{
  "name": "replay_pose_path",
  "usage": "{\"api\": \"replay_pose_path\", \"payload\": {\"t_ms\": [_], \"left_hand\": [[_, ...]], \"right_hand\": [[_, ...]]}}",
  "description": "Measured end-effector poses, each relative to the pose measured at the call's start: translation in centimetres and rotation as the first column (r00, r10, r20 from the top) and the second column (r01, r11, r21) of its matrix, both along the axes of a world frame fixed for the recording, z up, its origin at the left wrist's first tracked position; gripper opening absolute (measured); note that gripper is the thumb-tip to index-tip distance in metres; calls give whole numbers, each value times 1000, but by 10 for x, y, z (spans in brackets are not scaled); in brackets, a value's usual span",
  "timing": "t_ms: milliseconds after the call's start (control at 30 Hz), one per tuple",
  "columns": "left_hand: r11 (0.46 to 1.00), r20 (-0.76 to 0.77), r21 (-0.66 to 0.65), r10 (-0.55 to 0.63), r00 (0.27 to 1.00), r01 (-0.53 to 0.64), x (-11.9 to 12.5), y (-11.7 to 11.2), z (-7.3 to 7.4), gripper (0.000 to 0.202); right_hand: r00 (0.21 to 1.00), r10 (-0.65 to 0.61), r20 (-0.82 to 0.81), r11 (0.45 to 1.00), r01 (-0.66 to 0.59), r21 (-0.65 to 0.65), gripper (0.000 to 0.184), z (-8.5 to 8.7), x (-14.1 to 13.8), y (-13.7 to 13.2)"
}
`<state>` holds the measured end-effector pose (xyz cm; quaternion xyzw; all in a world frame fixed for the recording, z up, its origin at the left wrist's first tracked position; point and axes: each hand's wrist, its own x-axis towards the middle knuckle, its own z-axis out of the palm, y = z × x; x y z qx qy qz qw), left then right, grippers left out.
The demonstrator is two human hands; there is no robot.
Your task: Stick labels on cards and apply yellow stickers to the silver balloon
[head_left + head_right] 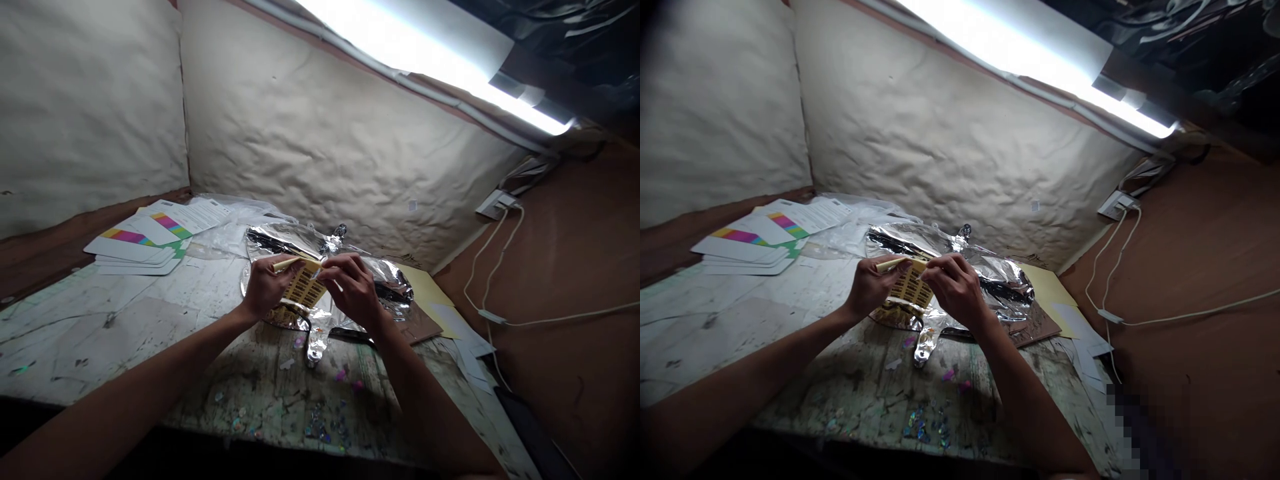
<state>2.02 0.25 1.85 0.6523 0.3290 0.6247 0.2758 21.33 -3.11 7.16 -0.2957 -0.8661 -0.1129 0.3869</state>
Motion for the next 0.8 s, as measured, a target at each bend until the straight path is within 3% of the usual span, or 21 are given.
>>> {"api": "replay_pose_path", "payload": {"t_ms": [100, 167, 200, 267, 333, 400, 467, 600, 800], "left_hand": [[996, 62, -58, 72, 995, -68, -4, 9, -2, 26], [991, 60, -54, 126, 990, -123, -6, 13, -3, 26], [988, 51, -48, 146, 988, -144, -6, 14, -4, 26], [987, 23, -41, 156, 987, -155, -6, 14, -5, 25], [987, -3, -35, 156, 988, -156, -5, 13, -6, 25], [987, -15, -27, 161, 987, -161, -3, 12, -6, 26], [984, -19, -18, 176, 984, -176, -2, 11, -6, 28], [981, -29, -6, 193, 981, -193, -2, 12, -5, 29], [981, -43, 8, 192, 980, -192, -1, 10, -2, 29]], "right_hand": [[992, 47, -120, 971, -73, -228, 5, 5, 6, -4], [983, 31, -180, 877, -113, -467, 8, 0, 16, -1], [981, 16, -192, 796, -129, -591, 11, -6, 22, 3], [979, 1, -206, 584, -168, -794, 21, -21, 35, 13], [973, -14, -229, 382, -206, -901, 29, -37, 45, 22], [973, -31, -228, 231, -215, -949, 33, -49, 52, 30], [981, -44, -186, 132, -179, -975, 33, -56, 53, 33], [992, -37, -125, 12, -124, -992, 29, -57, 52, 34], [994, -24, -107, -59, -108, -992, 27, -60, 52, 34]]}}
